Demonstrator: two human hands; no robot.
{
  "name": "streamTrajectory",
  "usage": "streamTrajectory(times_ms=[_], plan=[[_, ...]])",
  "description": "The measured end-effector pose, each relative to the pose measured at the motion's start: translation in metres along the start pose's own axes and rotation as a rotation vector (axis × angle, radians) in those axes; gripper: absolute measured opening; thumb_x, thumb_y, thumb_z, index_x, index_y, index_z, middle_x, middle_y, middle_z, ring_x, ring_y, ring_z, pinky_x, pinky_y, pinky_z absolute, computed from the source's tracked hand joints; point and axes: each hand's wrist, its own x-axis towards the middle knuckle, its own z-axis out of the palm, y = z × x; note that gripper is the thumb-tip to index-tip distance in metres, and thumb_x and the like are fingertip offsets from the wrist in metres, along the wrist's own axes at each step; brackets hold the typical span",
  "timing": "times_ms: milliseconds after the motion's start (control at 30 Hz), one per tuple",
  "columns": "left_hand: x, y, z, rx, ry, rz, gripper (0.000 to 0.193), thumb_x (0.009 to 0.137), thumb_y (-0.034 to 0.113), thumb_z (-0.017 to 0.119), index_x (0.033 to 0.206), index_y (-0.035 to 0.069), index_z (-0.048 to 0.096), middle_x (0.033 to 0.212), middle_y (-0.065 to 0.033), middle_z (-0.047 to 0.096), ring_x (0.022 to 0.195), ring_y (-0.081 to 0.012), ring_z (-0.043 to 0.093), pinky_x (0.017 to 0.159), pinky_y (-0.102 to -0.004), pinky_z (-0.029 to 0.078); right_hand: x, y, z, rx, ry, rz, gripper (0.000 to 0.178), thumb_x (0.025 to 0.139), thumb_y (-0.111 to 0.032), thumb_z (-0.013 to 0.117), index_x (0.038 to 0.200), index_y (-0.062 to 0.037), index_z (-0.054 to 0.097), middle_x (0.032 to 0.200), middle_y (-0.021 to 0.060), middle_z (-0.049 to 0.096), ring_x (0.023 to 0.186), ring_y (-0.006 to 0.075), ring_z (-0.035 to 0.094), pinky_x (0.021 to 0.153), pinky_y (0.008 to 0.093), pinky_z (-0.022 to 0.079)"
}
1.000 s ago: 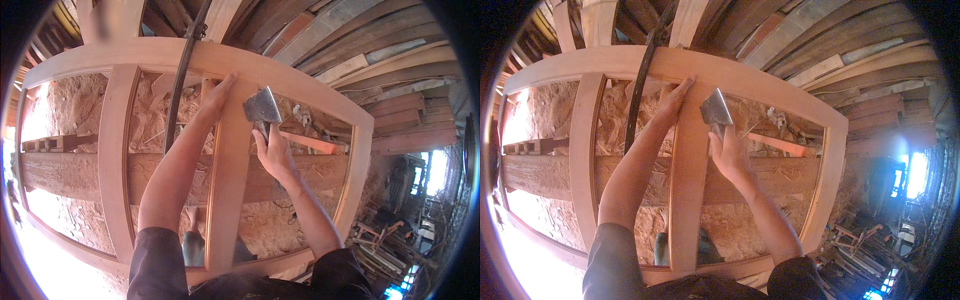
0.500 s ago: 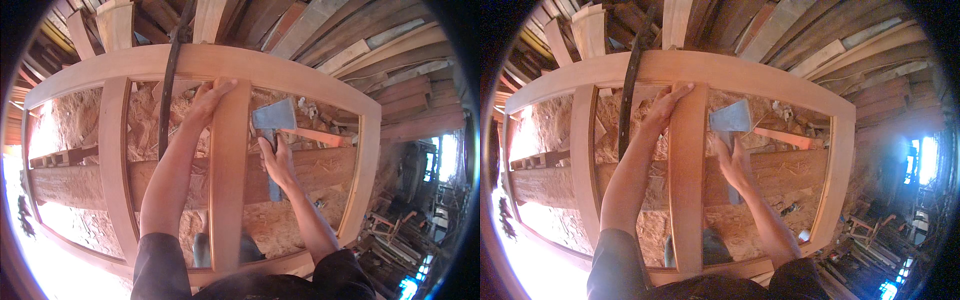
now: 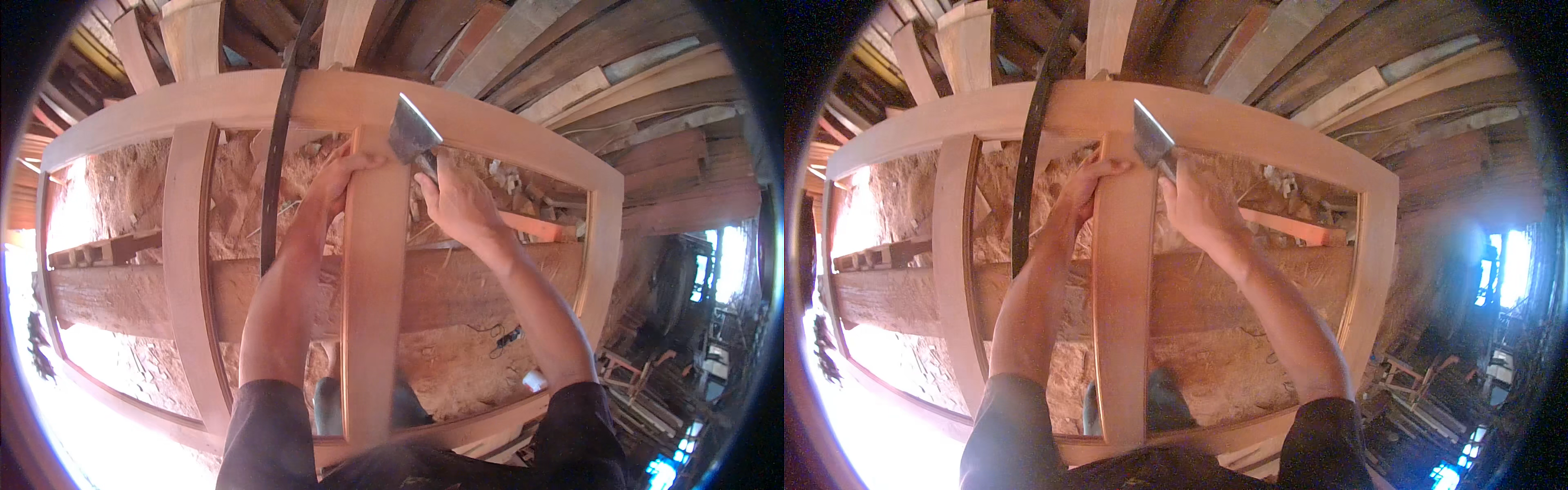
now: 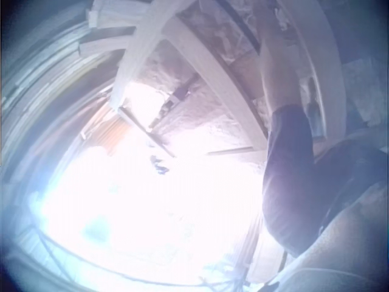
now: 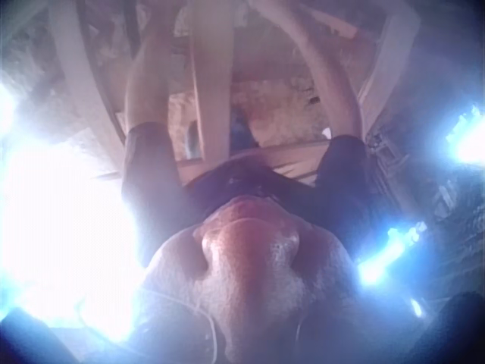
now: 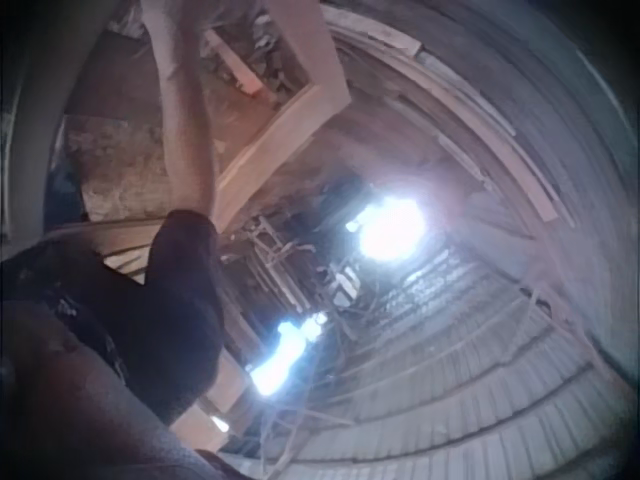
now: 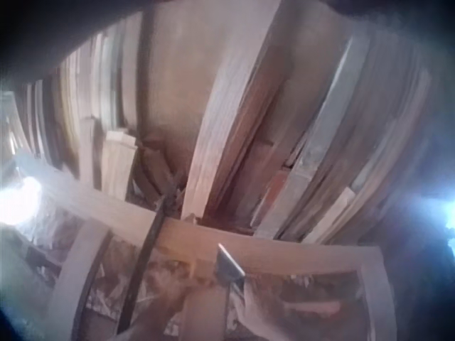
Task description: The person assembles a wooden frame by positioning planks, measuring with a metal bar, and securing joints with a hammer and nails. The person repeatedly adjusts the frame and hammers nails into the joints to hold the structure together.
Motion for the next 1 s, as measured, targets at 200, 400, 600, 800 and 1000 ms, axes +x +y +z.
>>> streamTrajectory(times_ms=[200, 400, 600, 800, 1000], plan=[[-0.008, -0.002, 0.009, 0.017, 0.018, 0.031, 0.053, 0.083, 0.006, 0.077, 0.132, 0.002, 0.058, 0.112, -0.0116, 0.071, 0.097, -0.0219, 0.073, 0.084, -0.0382, 0.063, -0.001, 0.015, 0.014, 0.065, 0.136, -0.114, 0.043, 0.102, -0.032, 0.058, 0.127, 0.0033, 0.053, 0.092, 0.0306, 0.069, 0.087, 0.0517, 0.067, 0.078, 0.0603, 0.052], [-0.031, -0.002, 0.008, 0.002, 0.011, 0.055, 0.055, 0.085, 0.002, 0.074, 0.137, 0.003, 0.055, 0.115, -0.0121, 0.071, 0.099, -0.0223, 0.073, 0.084, -0.0377, 0.063, 0.015, -0.034, -0.013, 0.165, 0.085, -0.064, 0.044, 0.101, -0.034, 0.061, 0.127, 0.0012, 0.053, 0.097, 0.0297, 0.069, 0.090, 0.0493, 0.068, 0.076, 0.0582, 0.053], [-0.020, -0.008, 0.006, -0.013, -0.058, 0.004, 0.062, 0.085, 0.003, 0.073, 0.142, 0.005, 0.051, 0.119, -0.0118, 0.069, 0.102, -0.0212, 0.072, 0.087, -0.0379, 0.062, 0.029, -0.009, 0.012, 0.034, 0.115, -0.219, 0.041, 0.103, -0.031, 0.061, 0.122, 0.0040, 0.056, 0.090, 0.0274, 0.069, 0.082, 0.0499, 0.065, 0.071, 0.0535, 0.053], [-0.024, -0.006, 0.012, -0.009, -0.020, 0.078, 0.065, 0.082, 0.005, 0.078, 0.142, 0.005, 0.052, 0.118, -0.0110, 0.070, 0.101, -0.0216, 0.072, 0.087, -0.0376, 0.061, -0.071, 0.008, 0.004, 0.685, -0.172, 0.275, 0.028, 0.105, -0.031, 0.061, 0.110, -0.0033, 0.057, 0.070, 0.0065, 0.057, 0.052, 0.0145, 0.056, 0.050, 0.0320, 0.047], [-0.031, -0.001, 0.021, 0.304, 0.211, 0.155, 0.068, 0.085, 0.012, 0.081, 0.144, 0.002, 0.049, 0.126, -0.0143, 0.066, 0.107, -0.0239, 0.070, 0.091, -0.0398, 0.059, -0.210, 0.024, 0.027, 1.093, -0.160, 0.705, 0.025, 0.102, -0.029, 0.067, 0.099, -0.0073, 0.055, 0.063, -0.0014, 0.053, 0.048, 0.0110, 0.053, 0.046, 0.0283, 0.042]])
